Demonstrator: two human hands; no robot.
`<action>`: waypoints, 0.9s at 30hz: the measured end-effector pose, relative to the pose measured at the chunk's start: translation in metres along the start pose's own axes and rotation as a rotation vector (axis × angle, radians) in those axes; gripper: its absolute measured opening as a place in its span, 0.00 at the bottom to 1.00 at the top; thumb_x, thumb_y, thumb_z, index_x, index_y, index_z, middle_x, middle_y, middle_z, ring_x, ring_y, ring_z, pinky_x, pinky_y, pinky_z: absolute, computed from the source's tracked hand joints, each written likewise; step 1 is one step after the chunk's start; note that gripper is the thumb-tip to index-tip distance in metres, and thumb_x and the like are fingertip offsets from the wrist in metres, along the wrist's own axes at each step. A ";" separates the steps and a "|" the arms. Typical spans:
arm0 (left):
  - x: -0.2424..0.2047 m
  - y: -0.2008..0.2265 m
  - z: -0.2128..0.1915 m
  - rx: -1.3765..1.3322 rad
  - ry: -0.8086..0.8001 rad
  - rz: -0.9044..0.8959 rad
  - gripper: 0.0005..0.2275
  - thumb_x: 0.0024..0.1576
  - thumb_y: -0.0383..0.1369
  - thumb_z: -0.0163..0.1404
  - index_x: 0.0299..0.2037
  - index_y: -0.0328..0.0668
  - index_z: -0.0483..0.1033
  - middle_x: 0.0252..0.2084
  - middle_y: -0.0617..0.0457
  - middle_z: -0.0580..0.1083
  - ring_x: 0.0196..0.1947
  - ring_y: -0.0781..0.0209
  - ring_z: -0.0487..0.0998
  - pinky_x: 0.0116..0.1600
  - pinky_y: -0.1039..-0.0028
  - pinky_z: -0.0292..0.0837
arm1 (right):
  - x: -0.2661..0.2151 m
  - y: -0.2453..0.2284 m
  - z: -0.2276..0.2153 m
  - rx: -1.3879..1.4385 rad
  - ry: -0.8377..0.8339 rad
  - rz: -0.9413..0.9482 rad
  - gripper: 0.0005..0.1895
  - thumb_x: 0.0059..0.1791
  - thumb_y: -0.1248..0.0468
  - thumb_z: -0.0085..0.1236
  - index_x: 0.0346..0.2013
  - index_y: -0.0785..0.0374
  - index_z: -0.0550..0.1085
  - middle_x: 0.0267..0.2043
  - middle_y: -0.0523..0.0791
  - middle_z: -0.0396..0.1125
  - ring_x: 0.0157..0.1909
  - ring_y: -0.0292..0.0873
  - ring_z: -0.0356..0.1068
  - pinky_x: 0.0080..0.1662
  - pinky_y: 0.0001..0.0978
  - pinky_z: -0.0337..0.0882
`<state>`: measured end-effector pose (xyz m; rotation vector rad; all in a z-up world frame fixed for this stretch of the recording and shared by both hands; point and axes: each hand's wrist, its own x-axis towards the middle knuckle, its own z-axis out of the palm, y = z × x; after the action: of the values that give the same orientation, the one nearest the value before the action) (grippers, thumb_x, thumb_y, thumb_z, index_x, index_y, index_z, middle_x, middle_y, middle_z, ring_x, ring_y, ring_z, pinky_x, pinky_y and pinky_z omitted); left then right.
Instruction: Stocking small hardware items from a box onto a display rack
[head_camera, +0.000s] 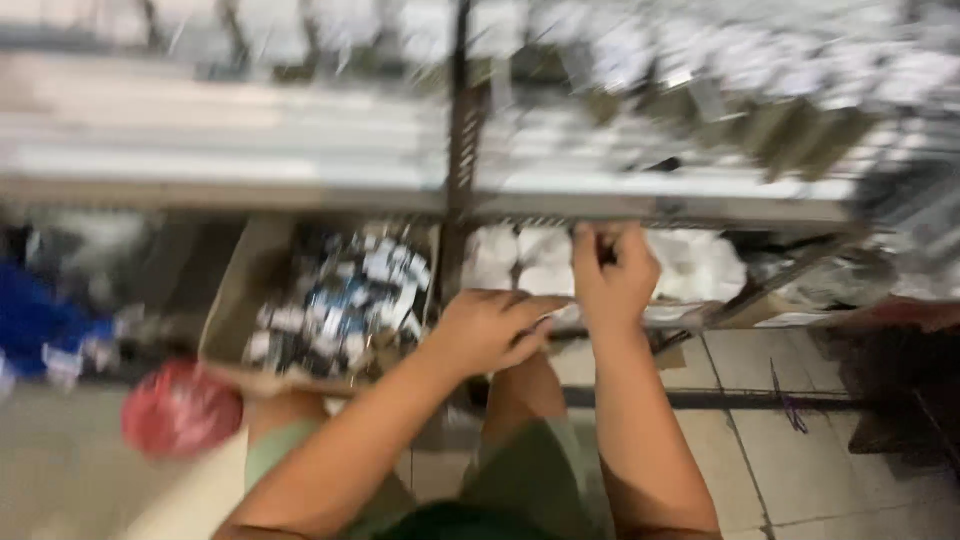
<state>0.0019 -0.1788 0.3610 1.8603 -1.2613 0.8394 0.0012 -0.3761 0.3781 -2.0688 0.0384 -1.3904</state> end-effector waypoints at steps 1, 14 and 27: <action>-0.032 -0.020 -0.006 0.008 0.002 -0.058 0.11 0.59 0.37 0.54 0.51 0.53 0.80 0.28 0.51 0.78 0.27 0.53 0.82 0.31 0.68 0.78 | -0.022 -0.002 0.009 0.012 -0.056 0.008 0.15 0.50 0.65 0.69 0.25 0.56 0.70 0.17 0.46 0.68 0.25 0.53 0.73 0.30 0.38 0.71; -0.321 -0.162 -0.057 0.206 -0.002 -1.133 0.07 0.63 0.42 0.53 0.45 0.56 0.81 0.22 0.57 0.73 0.26 0.54 0.80 0.33 0.64 0.75 | -0.160 -0.037 0.157 -0.322 -1.527 0.075 0.16 0.53 0.58 0.57 0.49 0.66 0.78 0.43 0.59 0.75 0.48 0.64 0.75 0.48 0.58 0.76; -0.313 -0.207 -0.107 0.136 -0.053 -1.124 0.06 0.63 0.32 0.50 0.46 0.43 0.78 0.29 0.50 0.79 0.25 0.54 0.79 0.26 0.61 0.71 | -0.348 0.112 0.362 -1.124 -1.920 -0.048 0.15 0.54 0.66 0.46 0.52 0.59 0.76 0.54 0.48 0.71 0.54 0.51 0.73 0.48 0.40 0.76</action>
<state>0.0886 0.1118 0.1164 2.2602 -0.0414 0.2391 0.1872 -0.1644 -0.0516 -3.2986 -0.0585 1.3732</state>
